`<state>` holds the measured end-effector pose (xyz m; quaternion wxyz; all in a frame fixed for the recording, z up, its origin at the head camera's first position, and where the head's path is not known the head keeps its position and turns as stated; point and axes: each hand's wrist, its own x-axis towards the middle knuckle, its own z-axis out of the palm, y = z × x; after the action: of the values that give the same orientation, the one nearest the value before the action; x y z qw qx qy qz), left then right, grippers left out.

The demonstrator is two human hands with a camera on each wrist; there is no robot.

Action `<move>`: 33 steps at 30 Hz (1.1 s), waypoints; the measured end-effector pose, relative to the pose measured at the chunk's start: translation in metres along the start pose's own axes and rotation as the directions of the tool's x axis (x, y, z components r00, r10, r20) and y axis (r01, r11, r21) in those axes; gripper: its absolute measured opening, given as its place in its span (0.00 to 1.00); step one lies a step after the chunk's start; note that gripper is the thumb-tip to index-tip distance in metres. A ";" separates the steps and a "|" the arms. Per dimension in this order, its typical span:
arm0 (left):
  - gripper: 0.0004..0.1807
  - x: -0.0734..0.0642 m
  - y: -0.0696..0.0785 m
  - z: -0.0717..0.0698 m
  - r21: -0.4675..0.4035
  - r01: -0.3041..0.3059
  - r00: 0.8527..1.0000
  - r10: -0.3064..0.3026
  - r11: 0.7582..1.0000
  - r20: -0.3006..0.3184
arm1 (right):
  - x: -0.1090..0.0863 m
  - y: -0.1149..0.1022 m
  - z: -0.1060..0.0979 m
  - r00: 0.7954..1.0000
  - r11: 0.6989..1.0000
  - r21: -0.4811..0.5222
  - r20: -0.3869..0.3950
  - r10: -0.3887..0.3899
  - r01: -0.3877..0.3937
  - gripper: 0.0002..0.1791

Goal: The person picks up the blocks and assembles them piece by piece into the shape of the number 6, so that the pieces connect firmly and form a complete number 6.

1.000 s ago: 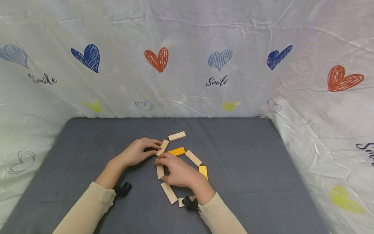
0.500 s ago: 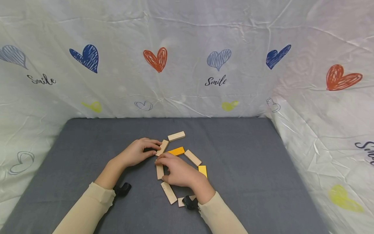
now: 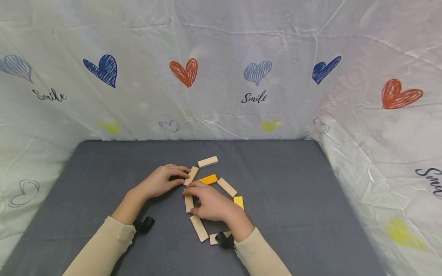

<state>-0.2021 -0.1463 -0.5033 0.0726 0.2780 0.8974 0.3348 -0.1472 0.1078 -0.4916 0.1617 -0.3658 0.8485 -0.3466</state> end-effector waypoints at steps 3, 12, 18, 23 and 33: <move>0.15 0.000 0.000 0.000 -0.003 -0.002 1.000 0.002 1.000 -0.001 | 0.000 0.001 -0.001 1.000 1.000 0.007 -0.008 -0.008 0.008 0.28; 0.15 0.001 0.000 -0.002 0.004 -0.014 1.000 0.014 1.000 -0.012 | -0.006 0.001 -0.010 0.997 1.000 0.010 -0.082 0.011 -0.010 0.24; 0.14 0.000 0.001 -0.002 0.011 -0.013 1.000 0.013 1.000 -0.011 | -0.011 0.001 -0.012 0.992 0.999 0.003 -0.118 0.035 -0.034 0.21; 0.14 0.000 0.001 -0.002 0.011 -0.007 1.000 0.007 1.000 -0.008 | -0.014 0.000 -0.012 0.993 0.999 0.000 -0.110 0.051 -0.051 0.23; 0.18 -0.002 0.006 0.001 0.015 0.037 0.999 -0.037 0.999 0.001 | -0.018 0.004 -0.009 0.994 0.997 0.005 -0.069 0.081 -0.081 0.26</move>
<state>-0.1971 -0.1433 -0.5003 0.0774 0.2621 0.9049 0.3264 -0.1420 0.1270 -0.4873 0.1468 -0.3187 0.8673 -0.3532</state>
